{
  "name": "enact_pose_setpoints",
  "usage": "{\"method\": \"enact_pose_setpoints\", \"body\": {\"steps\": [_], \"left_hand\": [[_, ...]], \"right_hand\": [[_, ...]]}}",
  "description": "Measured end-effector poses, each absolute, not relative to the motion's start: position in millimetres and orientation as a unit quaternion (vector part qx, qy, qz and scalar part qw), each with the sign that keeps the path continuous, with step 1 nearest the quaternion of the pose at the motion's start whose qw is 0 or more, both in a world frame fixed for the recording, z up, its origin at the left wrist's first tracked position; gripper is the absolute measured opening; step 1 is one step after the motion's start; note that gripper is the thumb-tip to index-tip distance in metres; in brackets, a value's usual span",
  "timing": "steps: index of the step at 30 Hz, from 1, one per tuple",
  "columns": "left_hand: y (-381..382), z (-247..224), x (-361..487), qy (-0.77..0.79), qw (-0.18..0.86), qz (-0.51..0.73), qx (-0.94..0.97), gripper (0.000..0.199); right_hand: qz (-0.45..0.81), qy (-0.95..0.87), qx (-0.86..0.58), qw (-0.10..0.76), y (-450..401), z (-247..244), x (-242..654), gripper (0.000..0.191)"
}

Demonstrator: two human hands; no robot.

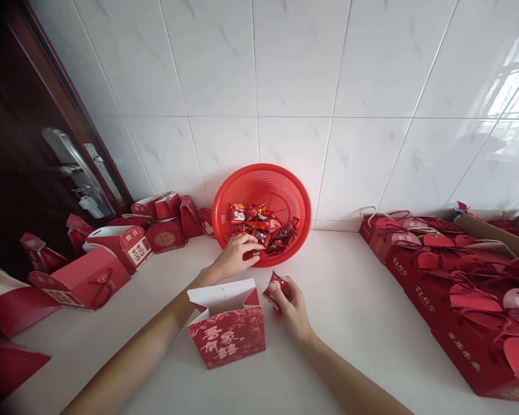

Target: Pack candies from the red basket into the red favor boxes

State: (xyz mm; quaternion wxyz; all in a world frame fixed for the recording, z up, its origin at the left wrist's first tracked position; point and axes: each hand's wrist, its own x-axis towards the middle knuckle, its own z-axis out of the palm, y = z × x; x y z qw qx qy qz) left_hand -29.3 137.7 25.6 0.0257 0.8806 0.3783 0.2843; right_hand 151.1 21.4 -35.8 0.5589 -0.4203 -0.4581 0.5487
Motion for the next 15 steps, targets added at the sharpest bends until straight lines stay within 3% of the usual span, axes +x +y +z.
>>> {"method": "enact_pose_setpoints", "body": {"steps": [8,15], "left_hand": [[151.2,44.3,21.2,0.451,-0.003,0.198,0.870,0.016],[165.4,47.9,31.4,0.464,0.065,0.262,0.844,0.017]], "right_hand": [[0.551,-0.460,-0.414,0.559,22.2,-35.7,149.4,0.048],[0.555,-0.449,-0.411,0.567,23.9,-37.8,148.3,0.051]]}}
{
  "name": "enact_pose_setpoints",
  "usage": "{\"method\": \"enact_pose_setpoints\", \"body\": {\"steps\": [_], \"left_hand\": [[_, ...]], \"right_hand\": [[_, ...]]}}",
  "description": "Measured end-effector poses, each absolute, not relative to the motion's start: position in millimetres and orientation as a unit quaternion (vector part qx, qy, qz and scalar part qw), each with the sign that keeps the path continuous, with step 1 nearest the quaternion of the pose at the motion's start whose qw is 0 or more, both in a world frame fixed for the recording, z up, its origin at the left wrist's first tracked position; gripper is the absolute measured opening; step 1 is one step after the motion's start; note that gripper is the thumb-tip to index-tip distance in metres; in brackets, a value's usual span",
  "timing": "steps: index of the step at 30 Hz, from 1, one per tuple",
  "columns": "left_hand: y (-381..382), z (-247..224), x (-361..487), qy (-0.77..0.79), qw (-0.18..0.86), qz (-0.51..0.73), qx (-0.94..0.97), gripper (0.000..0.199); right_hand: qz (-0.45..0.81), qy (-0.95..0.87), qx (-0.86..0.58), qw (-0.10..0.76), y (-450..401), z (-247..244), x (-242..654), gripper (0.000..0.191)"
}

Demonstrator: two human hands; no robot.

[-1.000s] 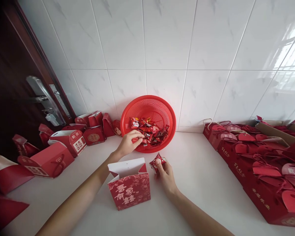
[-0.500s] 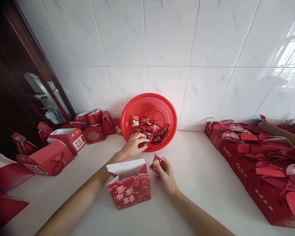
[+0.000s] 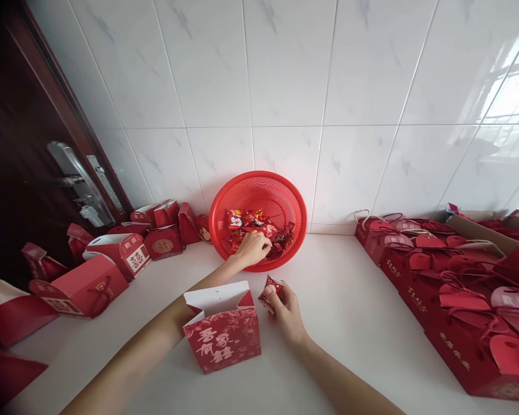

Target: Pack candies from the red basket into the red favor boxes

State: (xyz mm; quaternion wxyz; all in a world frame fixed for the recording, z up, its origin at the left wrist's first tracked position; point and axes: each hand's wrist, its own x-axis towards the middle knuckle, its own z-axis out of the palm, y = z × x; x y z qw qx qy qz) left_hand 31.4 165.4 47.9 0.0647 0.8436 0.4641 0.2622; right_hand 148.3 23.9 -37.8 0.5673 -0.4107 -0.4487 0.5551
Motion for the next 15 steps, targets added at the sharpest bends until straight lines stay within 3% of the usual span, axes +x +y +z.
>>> {"method": "enact_pose_setpoints", "body": {"steps": [9,15], "left_hand": [[150.5,39.7,2.7,0.458,0.298,0.388,0.742,0.019],[130.1,32.4,-3.7,0.353,0.600,0.453,0.556,0.026]], "right_hand": [[0.555,-0.428,-0.419,0.577,26.1,-38.5,147.8,0.052],[0.569,-0.411,-0.417,0.577,29.7,-38.9,150.4,0.051]]}}
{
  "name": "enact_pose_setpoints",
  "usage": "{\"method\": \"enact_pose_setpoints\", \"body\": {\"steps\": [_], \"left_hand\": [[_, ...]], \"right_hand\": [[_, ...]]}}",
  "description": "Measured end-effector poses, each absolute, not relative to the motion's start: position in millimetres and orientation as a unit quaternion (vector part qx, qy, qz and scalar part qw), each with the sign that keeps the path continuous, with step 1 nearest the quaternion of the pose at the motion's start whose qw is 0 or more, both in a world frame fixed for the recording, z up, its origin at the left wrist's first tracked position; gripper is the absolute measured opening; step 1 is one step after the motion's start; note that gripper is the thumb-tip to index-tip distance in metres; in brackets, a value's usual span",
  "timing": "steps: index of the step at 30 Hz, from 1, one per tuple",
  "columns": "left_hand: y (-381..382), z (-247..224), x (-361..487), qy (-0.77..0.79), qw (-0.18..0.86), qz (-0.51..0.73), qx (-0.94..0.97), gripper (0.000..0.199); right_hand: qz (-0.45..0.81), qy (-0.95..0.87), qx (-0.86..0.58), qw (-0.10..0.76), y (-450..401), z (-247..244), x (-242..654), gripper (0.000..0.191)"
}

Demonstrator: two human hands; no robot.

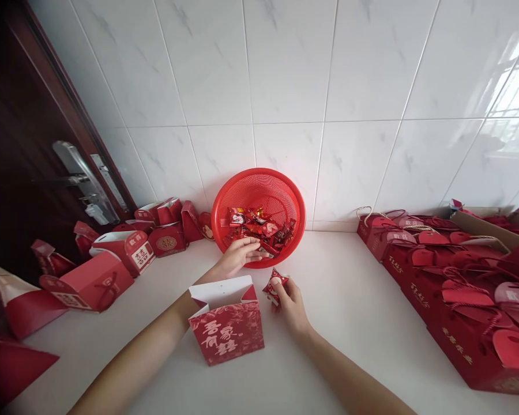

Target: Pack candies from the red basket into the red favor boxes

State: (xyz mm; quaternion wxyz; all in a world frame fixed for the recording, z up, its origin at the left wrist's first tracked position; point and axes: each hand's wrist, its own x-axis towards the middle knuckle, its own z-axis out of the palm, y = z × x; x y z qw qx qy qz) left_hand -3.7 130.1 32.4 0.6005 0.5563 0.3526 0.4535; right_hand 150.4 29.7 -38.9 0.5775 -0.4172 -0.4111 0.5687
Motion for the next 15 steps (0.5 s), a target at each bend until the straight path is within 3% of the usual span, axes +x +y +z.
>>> {"method": "enact_pose_setpoints", "body": {"steps": [3,10,15], "left_hand": [[120.8,30.0,-6.1,0.318,0.622,0.431,0.571,0.031],[99.4,31.8,-9.7,0.339,0.478,0.400,0.705,0.026],[100.2,15.5,-6.5,0.344,0.493,0.409,0.686,0.028]], "right_hand": [[0.550,-0.423,-0.428,0.579,32.7,-39.2,153.1,0.051],[0.442,-0.500,-0.481,0.569,37.5,-37.2,162.8,0.048],[0.443,-0.487,-0.479,0.581,35.8,-33.3,163.8,0.050]]}}
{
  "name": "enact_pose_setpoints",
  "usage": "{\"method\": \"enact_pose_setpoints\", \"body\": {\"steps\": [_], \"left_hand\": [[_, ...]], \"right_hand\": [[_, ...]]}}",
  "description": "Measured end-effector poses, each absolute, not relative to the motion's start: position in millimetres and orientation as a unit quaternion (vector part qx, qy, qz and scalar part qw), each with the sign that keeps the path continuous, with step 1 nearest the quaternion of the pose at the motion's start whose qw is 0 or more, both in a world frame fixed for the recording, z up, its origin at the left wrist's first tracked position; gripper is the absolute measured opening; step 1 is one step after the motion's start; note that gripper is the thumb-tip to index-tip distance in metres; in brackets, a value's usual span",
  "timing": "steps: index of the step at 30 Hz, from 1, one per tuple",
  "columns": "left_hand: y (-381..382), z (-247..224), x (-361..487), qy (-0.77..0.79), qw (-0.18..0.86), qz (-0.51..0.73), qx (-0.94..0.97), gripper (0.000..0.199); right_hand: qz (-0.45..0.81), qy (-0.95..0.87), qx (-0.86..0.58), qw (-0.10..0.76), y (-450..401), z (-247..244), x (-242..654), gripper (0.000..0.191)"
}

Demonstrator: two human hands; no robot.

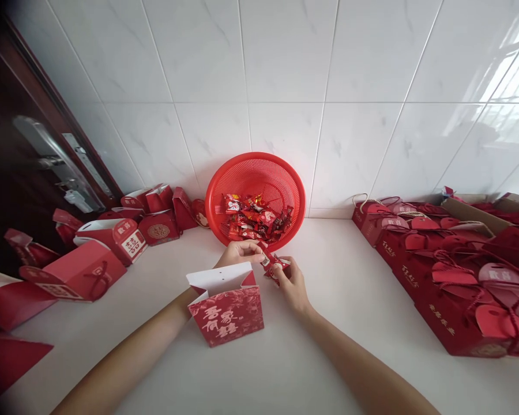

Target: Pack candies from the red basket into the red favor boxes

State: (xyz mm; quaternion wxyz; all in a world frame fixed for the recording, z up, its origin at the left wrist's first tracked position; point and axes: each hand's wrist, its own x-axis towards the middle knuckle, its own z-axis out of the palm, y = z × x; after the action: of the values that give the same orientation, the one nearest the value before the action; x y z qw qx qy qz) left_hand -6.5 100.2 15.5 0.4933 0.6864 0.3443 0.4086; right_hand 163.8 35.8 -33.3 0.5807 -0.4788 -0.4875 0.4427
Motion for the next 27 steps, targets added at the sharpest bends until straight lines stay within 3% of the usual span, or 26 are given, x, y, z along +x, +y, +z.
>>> {"method": "enact_pose_setpoints", "body": {"steps": [10,16,27], "left_hand": [[101.9,6.1,-3.2,0.340,0.541,0.420,0.644,0.051],[105.0,1.9,-8.6,0.309,0.590,0.342,0.663,0.044],[98.4,5.1,-6.4,0.287,0.586,0.354,0.670,0.045]], "right_hand": [[0.468,-0.491,-0.459,0.574,36.6,-35.8,162.7,0.048],[0.482,-0.469,-0.449,0.588,34.7,-27.6,161.1,0.050],[0.532,-0.478,-0.415,0.563,32.6,-25.0,164.7,0.058]]}}
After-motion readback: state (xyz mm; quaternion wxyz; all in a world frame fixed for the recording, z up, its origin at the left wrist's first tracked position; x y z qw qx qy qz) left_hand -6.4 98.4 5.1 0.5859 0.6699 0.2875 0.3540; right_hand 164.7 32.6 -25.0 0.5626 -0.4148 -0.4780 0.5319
